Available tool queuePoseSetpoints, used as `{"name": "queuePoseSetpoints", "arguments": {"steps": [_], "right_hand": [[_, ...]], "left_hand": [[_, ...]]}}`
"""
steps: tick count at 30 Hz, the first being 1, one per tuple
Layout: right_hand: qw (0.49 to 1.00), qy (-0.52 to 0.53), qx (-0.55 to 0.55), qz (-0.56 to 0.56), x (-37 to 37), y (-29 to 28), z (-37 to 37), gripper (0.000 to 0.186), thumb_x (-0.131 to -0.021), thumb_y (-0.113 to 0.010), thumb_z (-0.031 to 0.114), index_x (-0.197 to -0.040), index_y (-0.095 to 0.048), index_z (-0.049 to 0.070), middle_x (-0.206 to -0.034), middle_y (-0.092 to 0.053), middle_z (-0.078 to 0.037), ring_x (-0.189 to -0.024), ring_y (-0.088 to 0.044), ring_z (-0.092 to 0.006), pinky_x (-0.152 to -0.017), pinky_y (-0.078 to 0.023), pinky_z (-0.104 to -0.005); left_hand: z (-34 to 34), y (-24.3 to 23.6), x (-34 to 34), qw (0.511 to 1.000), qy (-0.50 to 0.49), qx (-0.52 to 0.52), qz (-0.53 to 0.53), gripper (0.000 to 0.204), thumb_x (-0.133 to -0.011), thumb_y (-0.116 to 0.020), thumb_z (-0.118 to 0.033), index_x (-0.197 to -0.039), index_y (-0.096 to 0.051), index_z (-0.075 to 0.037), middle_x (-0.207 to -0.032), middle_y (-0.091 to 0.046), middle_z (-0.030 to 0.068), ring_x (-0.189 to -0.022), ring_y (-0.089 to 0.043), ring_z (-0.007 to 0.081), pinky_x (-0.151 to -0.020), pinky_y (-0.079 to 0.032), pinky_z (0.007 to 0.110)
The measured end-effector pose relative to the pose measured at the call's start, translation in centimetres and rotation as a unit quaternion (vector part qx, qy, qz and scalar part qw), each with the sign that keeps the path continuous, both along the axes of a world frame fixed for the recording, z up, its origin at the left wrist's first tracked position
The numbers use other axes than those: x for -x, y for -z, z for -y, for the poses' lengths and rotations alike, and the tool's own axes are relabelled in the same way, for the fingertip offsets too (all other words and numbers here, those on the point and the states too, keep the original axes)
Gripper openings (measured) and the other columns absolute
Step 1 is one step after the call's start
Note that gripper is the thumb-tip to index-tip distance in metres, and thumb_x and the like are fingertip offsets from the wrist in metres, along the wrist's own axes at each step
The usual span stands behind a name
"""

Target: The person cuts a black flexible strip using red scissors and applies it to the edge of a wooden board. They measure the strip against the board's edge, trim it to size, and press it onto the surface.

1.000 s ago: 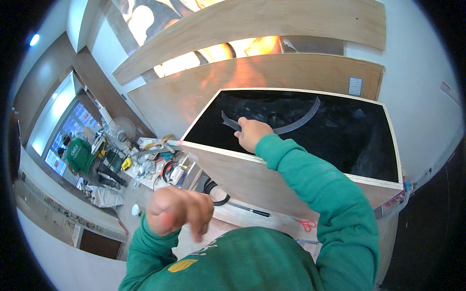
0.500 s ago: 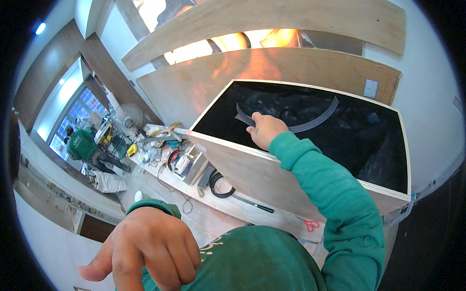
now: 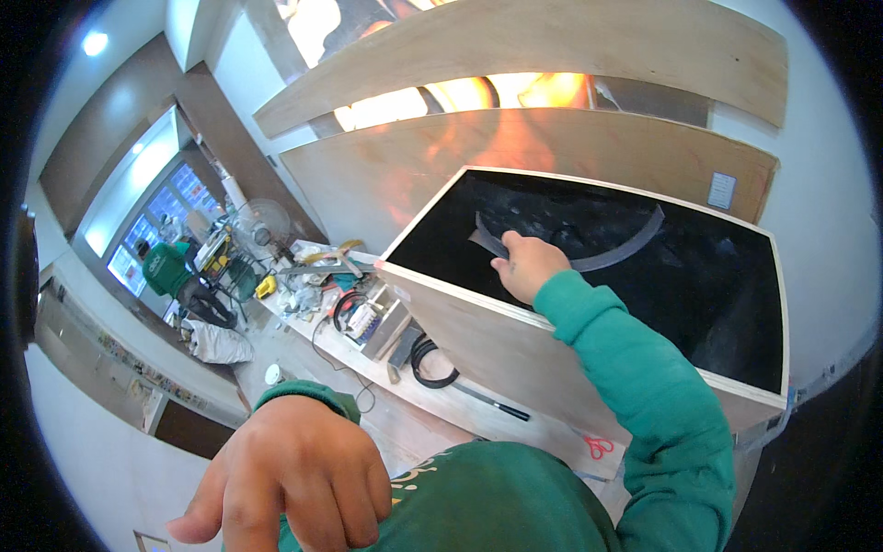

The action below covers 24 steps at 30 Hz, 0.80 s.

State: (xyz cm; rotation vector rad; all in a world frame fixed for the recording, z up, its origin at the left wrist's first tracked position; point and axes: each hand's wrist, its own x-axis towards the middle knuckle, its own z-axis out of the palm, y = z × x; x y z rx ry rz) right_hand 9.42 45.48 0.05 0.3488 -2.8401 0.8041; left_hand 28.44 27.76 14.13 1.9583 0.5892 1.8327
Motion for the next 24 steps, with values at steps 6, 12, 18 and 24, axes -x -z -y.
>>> {"name": "queuePoseSetpoints", "arguments": {"steps": [6, 12, 18, 24], "right_hand": [[1.000, -0.006, 0.007, -0.013, 0.1, 0.0, -0.3, 0.031, -0.092, -0.063, 0.030, -0.107, -0.059, 0.003, -0.095, -0.069, -0.025, -0.094, -0.066, -0.0439, -0.081, -0.051, -0.0517], [1.000, -0.018, 0.010, -0.011, -0.7, -0.8, 0.2, 0.033, -0.091, -0.065, 0.030, -0.108, -0.060, 0.002, -0.094, -0.068, -0.025, -0.092, -0.066, -0.0436, -0.081, -0.052, -0.0502], [0.999, -0.021, 0.020, -0.030, -0.4, -0.2, 0.2, 0.036, -0.090, -0.067, 0.030, -0.109, -0.061, 0.000, -0.093, -0.068, -0.027, -0.091, -0.065, -0.0446, -0.080, -0.051, -0.0494], [0.999, -0.022, 0.018, -0.024, -0.4, -0.6, 0.2, 0.037, -0.089, -0.067, 0.030, -0.109, -0.061, 0.000, -0.092, -0.067, -0.028, -0.090, -0.065, -0.0447, -0.079, -0.051, -0.0491]], "left_hand": [[4.2, -2.4, 3.2, 0.971, 0.043, 0.143, -0.189, 0.055, -0.097, -0.043, -0.064, -0.093, -0.057, -0.010, -0.073, -0.055, 0.0140, -0.053, -0.051, 0.0255, -0.043, -0.033, 0.035], [5.8, -2.8, 1.9, 0.976, -0.037, 0.106, -0.186, 0.054, -0.095, -0.051, -0.060, -0.084, -0.053, -0.007, -0.068, -0.049, 0.0105, -0.050, -0.047, 0.0273, -0.042, -0.034, 0.036], [5.0, -3.0, 1.1, 0.982, -0.084, -0.012, -0.170, 0.054, -0.102, -0.053, -0.045, -0.116, -0.070, 0.004, -0.049, -0.043, -0.0020, -0.036, -0.038, 0.0080, -0.032, -0.021, 0.026], [5.2, -3.2, 0.6, 0.980, -0.125, -0.011, -0.153, 0.052, -0.101, -0.054, -0.044, -0.115, -0.072, 0.003, -0.048, -0.041, -0.0029, -0.037, -0.038, 0.0075, -0.032, -0.020, 0.026]]}}
